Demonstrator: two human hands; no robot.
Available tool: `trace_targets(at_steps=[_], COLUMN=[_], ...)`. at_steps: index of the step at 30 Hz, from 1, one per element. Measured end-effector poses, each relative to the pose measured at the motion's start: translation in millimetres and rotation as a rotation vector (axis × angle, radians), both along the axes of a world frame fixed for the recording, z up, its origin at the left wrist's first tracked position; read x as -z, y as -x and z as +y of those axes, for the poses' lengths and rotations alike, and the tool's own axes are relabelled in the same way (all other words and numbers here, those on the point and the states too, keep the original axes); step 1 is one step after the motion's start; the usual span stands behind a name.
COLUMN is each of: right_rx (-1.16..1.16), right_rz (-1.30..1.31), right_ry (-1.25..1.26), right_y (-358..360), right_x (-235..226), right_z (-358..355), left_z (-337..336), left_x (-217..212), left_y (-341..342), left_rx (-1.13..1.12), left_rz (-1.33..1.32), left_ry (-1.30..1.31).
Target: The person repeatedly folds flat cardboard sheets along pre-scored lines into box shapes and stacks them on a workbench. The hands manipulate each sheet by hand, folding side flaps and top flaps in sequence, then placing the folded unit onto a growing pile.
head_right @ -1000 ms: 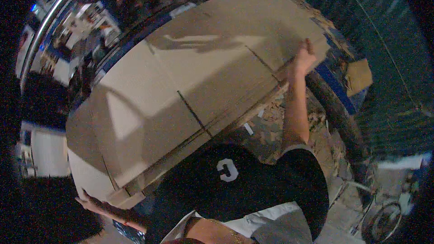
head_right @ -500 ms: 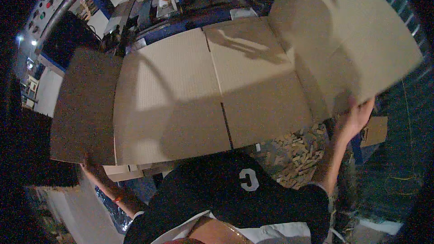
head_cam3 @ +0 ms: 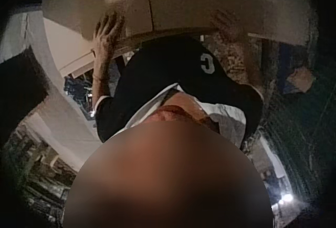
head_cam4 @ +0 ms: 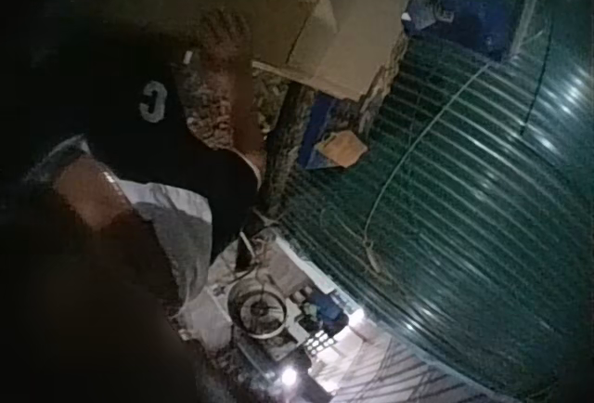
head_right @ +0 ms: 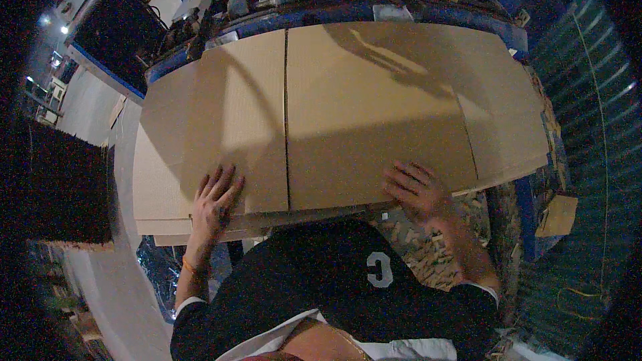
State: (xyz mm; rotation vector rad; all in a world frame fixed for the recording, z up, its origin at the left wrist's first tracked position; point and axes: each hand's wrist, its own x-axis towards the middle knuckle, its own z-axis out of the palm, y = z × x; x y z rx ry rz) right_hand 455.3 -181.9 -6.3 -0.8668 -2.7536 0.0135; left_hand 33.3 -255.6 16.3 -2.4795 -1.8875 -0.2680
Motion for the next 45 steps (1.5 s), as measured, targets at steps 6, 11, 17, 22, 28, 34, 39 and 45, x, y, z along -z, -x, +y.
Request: trace_targets(at_steps=[6, 11, 17, 22, 28, 34, 39, 45], right_rx=[0.098, 0.219, 0.373, 0.576, 1.283, 1.660, 1.619, 1.272], right_rz=[-0.029, -0.217, -0.205, -0.101, 0.483, 0.089, 0.310, 1.492], right_ry=[-0.040, -0.024, -0.098, -0.047, -0.211, -0.120, -0.264, -0.358], right_y=[0, 16, 58, 37, -104, -149, -146, -145], right_x=[0, -3, -8, -9, 1, 43, 43, 28], right_z=[73, 150, 234, 224, 104, 44, 61, 75], left_z=[40, 107, 222, 221, 41, -54, -35, -48], left_x=[5, 1, 9, -2, 20, 87, 76, -1], left_y=[22, 47, 54, 56, 163, 226, 177, 152], left_rx=[0.012, 0.078, -0.062, -0.063, -0.659, -1.413, -1.281, -0.825], left_rz=[-0.118, -0.206, -0.016, -0.286, -0.202, -0.195, -0.088, -0.958], left_ry=[-0.113, -0.198, -0.284, -0.434, -0.884, -0.479, -0.826, -1.118])
